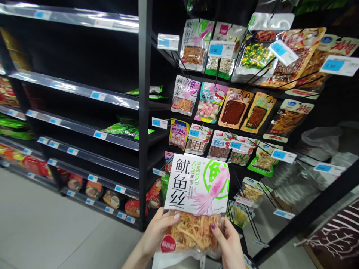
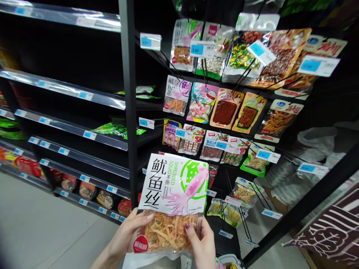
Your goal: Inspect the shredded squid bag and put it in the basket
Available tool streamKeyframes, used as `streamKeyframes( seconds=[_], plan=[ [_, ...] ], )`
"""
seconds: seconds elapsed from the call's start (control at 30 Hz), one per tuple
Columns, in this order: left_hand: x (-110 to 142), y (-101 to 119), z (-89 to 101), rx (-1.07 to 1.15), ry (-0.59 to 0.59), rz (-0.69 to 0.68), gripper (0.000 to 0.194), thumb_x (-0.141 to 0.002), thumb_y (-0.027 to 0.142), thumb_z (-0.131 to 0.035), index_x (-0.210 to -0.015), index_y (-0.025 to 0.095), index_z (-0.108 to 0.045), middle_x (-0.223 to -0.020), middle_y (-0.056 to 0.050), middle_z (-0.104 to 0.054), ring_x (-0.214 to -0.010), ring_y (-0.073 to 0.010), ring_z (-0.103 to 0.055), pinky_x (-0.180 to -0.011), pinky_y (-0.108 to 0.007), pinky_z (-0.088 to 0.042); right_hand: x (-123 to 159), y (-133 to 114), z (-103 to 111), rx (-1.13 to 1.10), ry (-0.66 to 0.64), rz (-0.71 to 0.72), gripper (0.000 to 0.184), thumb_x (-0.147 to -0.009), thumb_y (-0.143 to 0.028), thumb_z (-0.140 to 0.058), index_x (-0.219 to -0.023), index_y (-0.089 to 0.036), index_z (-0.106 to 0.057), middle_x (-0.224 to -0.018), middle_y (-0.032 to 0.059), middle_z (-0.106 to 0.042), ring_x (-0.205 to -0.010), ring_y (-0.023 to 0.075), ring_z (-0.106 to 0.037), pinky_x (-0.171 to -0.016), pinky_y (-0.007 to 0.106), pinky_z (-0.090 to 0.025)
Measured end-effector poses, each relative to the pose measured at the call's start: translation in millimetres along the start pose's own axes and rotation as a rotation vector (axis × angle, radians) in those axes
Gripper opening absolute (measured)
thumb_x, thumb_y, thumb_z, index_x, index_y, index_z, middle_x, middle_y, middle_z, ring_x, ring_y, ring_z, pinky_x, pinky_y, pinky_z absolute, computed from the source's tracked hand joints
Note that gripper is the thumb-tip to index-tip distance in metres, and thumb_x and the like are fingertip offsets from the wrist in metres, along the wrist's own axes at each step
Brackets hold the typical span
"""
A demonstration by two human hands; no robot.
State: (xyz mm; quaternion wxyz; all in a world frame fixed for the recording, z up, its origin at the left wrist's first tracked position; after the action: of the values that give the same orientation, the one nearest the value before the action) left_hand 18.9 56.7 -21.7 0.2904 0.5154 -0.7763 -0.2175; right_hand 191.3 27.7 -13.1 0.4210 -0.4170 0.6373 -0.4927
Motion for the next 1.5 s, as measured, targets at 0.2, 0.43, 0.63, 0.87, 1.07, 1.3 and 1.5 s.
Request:
streamKeyframes(
  seconds=[0.2, 0.43, 0.63, 0.87, 1.07, 1.3, 1.5],
  plan=[
    [-1.7, -1.0, 3.9, -0.024, -0.018, -0.016, 0.044, -0.054, 0.021, -0.07, -0.093, 0.012, -0.055, -0.099, -0.013, -0.064, -0.103, -0.0327, -0.052, -0.088, -0.044, -0.042, 1.0, -3.0, 1.5, -0.007, -0.002, 0.019, 0.029, -0.063, -0.041, -0.067, -0.07, -0.015, -0.054, -0.065, 0.0011, -0.056, -0.067, 0.0155, -0.053, -0.064, 0.023, -0.044],
    [2.4, 2.0, 4.7, -0.072, 0.027, -0.015, 0.046, -0.053, 0.02, -0.071, -0.095, 0.012, -0.056, -0.097, -0.012, -0.065, -0.1, -0.0329, -0.054, -0.088, -0.044, -0.042, 1.0, -5.2, 0.7, -0.001, -0.015, 0.039, 0.03, -0.061, -0.041, -0.066, -0.074, -0.016, -0.058, -0.068, 0.0028, -0.058, -0.069, 0.0172, -0.054, -0.067, 0.026, -0.044],
    [4.3, 2.4, 0.7, -0.048, 0.008, -0.003, 0.037, -0.053, 0.018, -0.07, -0.086, 0.013, -0.056, -0.095, -0.01, -0.065, -0.098, -0.032, -0.055, -0.086, -0.043, -0.044, 1.1, -4.8, 0.9, -0.007, -0.025, 0.038, 0.03, -0.062, -0.041, -0.066, -0.077, -0.015, -0.059, -0.068, 0.0031, -0.059, -0.069, 0.0176, -0.055, -0.067, 0.027, -0.044],
    [4.3, 2.2, 0.1, -0.035, 0.0, -0.003, 0.035, -0.053, 0.018, -0.071, -0.085, 0.013, -0.055, -0.095, -0.01, -0.065, -0.098, -0.0325, -0.055, -0.087, -0.044, -0.043, 1.2, -5.2, -1.2, -0.02, -0.059, 0.016, 0.029, -0.064, -0.04, -0.066, -0.079, -0.016, -0.059, -0.075, 0.0038, -0.062, -0.074, 0.0178, -0.056, -0.071, 0.026, -0.042],
    [4.1, 1.8, -2.0, -0.017, -0.012, -0.012, 0.034, -0.053, 0.019, -0.071, -0.083, 0.013, -0.055, -0.096, -0.011, -0.065, -0.101, -0.0332, -0.053, -0.087, -0.045, -0.043, 0.5, -3.9, 0.6, -0.013, -0.053, 0.019, 0.029, -0.064, -0.04, -0.066, -0.078, -0.015, -0.059, -0.072, 0.004, -0.06, -0.072, 0.018, -0.055, -0.07, 0.027, -0.043],
    [5.2, 3.5, -1.6, -0.051, 0.01, -0.026, 0.041, -0.052, 0.022, -0.071, -0.089, 0.014, -0.056, -0.097, -0.009, -0.065, -0.101, -0.0316, -0.053, -0.087, -0.043, -0.044, 0.6, -0.8, -0.7, -0.05, -0.075, -0.011, 0.029, -0.062, -0.039, -0.068, -0.075, -0.017, -0.056, -0.073, 0.0027, -0.06, -0.074, 0.0174, -0.055, -0.07, 0.026, -0.043],
    [4.8, 4.7, 1.3, -0.08, 0.028, -0.024, 0.041, -0.052, 0.022, -0.071, -0.088, 0.013, -0.056, -0.097, -0.01, -0.065, -0.1, -0.0317, -0.054, -0.085, -0.043, -0.045, 2.2, -3.0, -4.7, -0.026, -0.099, -0.031, 0.034, -0.057, -0.038, -0.072, -0.078, -0.016, -0.057, -0.078, 0.0061, -0.063, -0.078, 0.0206, -0.056, -0.07, 0.028, -0.044]
  ],
)
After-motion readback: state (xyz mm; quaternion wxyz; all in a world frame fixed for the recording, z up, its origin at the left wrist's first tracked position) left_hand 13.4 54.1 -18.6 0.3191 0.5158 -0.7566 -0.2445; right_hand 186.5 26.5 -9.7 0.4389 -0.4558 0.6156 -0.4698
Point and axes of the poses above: each hand's wrist, its own x-axis away from the middle knuckle, its own z-axis out of the back of the hand, y = z × x, the point moved 7 cm from there along -x, towards the middle knuckle
